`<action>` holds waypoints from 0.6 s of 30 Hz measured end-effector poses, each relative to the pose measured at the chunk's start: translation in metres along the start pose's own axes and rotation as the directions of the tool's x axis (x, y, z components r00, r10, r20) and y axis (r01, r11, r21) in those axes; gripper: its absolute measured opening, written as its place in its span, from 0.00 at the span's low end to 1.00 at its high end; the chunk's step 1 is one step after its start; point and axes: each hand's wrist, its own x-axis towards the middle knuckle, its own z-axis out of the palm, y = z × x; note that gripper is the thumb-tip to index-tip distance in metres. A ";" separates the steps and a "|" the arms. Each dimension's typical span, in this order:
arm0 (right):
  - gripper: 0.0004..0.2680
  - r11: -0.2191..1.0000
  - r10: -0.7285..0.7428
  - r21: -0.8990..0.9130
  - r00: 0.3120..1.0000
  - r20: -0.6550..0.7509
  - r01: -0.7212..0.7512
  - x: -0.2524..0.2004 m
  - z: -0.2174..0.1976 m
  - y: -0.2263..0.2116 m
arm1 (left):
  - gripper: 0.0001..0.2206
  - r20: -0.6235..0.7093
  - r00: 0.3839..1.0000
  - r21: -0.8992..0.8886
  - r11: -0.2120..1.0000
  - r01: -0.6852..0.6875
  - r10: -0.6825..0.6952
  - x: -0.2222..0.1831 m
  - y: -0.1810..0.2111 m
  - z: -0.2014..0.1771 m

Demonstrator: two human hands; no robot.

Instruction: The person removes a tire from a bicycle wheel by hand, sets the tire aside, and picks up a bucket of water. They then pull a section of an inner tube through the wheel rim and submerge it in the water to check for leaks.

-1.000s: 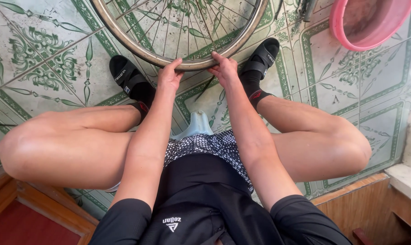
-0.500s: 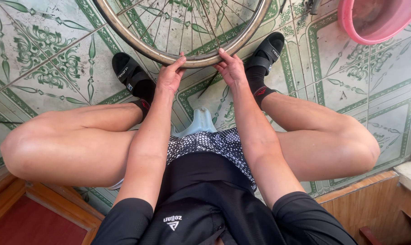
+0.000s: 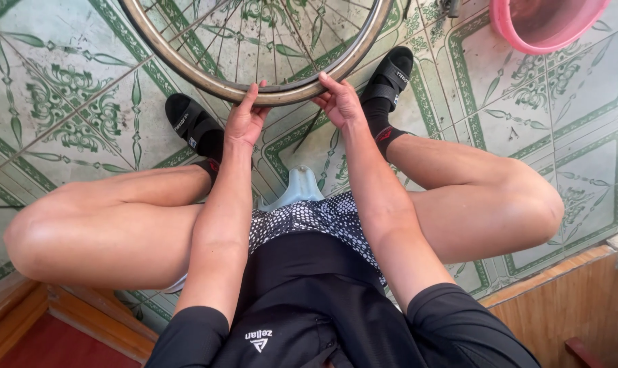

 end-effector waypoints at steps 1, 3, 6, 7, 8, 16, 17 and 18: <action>0.15 1.000 0.005 -0.015 1.000 0.006 -0.005 -0.001 0.003 -0.002 | 0.18 -0.013 1.000 0.001 1.000 0.004 -0.004 0.003 0.002 -0.002; 0.15 1.000 0.008 -0.030 1.000 0.008 -0.008 0.006 -0.001 -0.006 | 0.19 -0.025 1.000 0.001 1.000 0.010 -0.010 0.005 0.004 -0.002; 0.20 1.000 -0.024 0.006 1.000 0.012 0.024 0.022 -0.009 -0.021 | 0.20 -0.027 1.000 0.034 0.999 -0.005 0.006 0.000 0.007 0.000; 0.21 0.985 -0.153 -0.111 0.969 -0.192 0.133 0.026 -0.004 -0.034 | 0.20 -0.018 1.000 0.034 0.999 -0.019 0.020 0.002 0.010 0.000; 0.22 0.947 -0.290 -0.245 0.882 -0.372 0.208 0.028 -0.001 -0.045 | 0.20 -0.015 0.999 0.034 0.999 -0.031 0.032 0.002 0.011 -0.001; 0.16 0.802 -0.541 -0.413 0.818 -0.197 0.431 0.051 -0.004 -0.083 | 0.19 -0.008 1.000 0.038 0.999 -0.028 0.028 -0.005 0.018 0.012; 0.16 0.868 -0.460 -0.297 0.871 -0.174 0.399 0.038 0.003 -0.087 | 0.19 -0.017 0.999 0.045 0.999 -0.026 0.027 -0.008 0.018 0.012; 0.16 0.867 -0.462 -0.295 0.869 -0.175 0.401 0.036 0.008 -0.089 | 0.19 -0.014 1.000 0.048 0.999 -0.025 0.026 -0.006 0.019 0.012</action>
